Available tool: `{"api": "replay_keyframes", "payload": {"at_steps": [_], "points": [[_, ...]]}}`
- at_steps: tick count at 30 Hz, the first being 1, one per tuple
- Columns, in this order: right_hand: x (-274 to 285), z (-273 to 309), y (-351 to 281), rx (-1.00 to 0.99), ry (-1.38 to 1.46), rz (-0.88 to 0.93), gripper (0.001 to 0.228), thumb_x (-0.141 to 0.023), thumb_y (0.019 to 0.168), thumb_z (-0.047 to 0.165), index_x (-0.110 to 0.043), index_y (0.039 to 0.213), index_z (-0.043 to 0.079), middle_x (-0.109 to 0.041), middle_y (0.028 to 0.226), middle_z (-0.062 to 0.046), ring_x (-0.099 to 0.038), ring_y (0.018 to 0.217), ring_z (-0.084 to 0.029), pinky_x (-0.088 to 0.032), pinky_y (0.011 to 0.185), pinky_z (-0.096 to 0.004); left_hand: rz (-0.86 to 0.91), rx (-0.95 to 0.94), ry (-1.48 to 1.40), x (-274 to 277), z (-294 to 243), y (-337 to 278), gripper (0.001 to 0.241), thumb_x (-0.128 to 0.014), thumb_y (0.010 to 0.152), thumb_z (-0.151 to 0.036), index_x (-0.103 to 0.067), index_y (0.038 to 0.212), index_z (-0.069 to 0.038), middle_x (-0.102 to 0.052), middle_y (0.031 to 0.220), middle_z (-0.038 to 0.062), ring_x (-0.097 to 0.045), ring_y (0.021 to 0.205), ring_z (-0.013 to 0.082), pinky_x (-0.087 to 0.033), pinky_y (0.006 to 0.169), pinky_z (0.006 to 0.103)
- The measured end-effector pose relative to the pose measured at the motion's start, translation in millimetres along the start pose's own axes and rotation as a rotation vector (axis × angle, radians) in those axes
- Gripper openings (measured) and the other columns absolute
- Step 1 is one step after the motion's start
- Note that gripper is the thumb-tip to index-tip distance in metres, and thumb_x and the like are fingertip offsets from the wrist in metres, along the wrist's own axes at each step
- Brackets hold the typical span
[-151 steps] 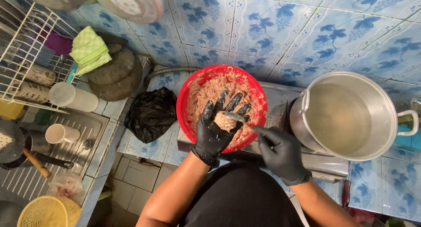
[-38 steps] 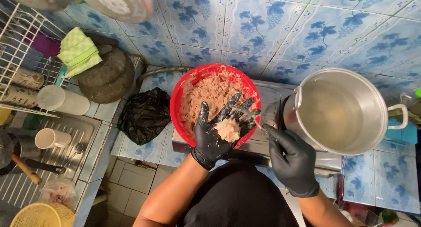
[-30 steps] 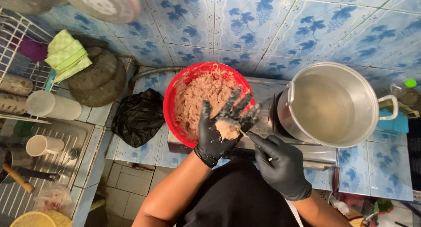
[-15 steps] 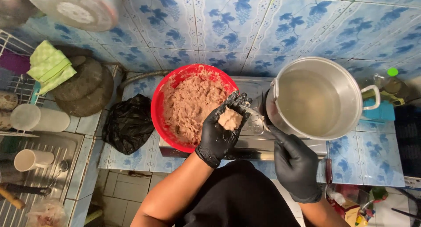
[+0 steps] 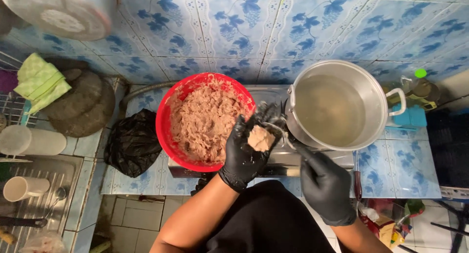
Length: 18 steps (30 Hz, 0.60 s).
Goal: Forming meatballs from a meat mixture using a spoon and hand, then dropping them into a pot of water.
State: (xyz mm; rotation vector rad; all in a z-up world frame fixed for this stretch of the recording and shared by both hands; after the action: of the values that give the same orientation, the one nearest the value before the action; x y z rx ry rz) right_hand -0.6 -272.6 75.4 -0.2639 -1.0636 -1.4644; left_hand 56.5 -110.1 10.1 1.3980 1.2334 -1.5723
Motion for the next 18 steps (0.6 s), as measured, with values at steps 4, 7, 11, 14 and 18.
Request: {"api": "replay_keyframes", "payload": {"at_steps": [4,7,11,14,18], "points": [[-3,3,-8,-0.015,0.018,0.093,0.047,-0.059,0.090,0.003,-0.065,0.133,0.022,-0.062,0.074,0.004,-0.046,0.053,-0.015,-0.042,0.056,-0.028,0.248,-0.122,-0.047,-9,7,5,0.070,-0.050,0.102,-0.048,-0.038,0.155,-0.003,-0.057,0.135,0.016,-0.050,0.102,0.0262,-0.037,0.088,0.0360],[9,9,-1,0.002,0.093,0.065,0.048,-0.060,0.089,-0.002,-0.066,0.131,0.019,-0.049,0.066,0.004,-0.039,0.054,-0.013,-0.041,0.057,-0.025,0.223,-0.093,0.021,-5,15,12,0.070,-0.050,0.102,-0.052,-0.038,0.154,-0.006,-0.070,0.115,0.011,-0.057,0.067,0.0183,-0.042,0.057,0.0269],[24,1,8,0.103,0.107,-0.005,0.038,-0.065,0.086,-0.004,-0.071,0.119,0.012,-0.061,0.077,0.002,-0.047,0.054,-0.012,-0.042,0.054,-0.028,-0.001,0.073,0.154,1,26,15,0.056,-0.051,0.100,-0.053,-0.050,0.136,-0.010,-0.070,0.109,0.007,-0.061,0.076,0.0188,-0.047,0.065,0.0296],[31,-9,7,0.033,0.100,0.012,0.035,-0.065,0.086,-0.002,-0.072,0.118,0.012,-0.065,0.080,0.000,-0.056,0.061,-0.013,-0.048,0.061,-0.028,-0.166,0.194,0.259,5,28,16,0.047,-0.052,0.098,-0.053,-0.058,0.123,-0.013,-0.071,0.105,0.005,-0.064,0.082,0.0191,-0.051,0.070,0.0317],[41,-13,5,0.037,0.184,-0.056,0.035,-0.060,0.089,-0.006,-0.071,0.119,0.006,-0.066,0.081,-0.006,-0.051,0.060,-0.014,-0.043,0.059,-0.028,-0.344,0.313,0.354,15,31,14,0.042,-0.053,0.096,-0.053,-0.067,0.111,-0.017,-0.071,0.100,0.003,-0.067,0.088,0.0194,-0.055,0.076,0.0337]]}}
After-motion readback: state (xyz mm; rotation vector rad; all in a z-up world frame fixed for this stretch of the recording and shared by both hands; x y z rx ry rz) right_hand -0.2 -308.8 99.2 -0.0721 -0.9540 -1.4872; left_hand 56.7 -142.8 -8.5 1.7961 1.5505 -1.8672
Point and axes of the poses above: each hand's wrist, its own y-axis towards the middle knuckle, its own x-axis out of the back of the hand, z = x × y, the point moved 4 cm from there along y, towards the middle knuckle
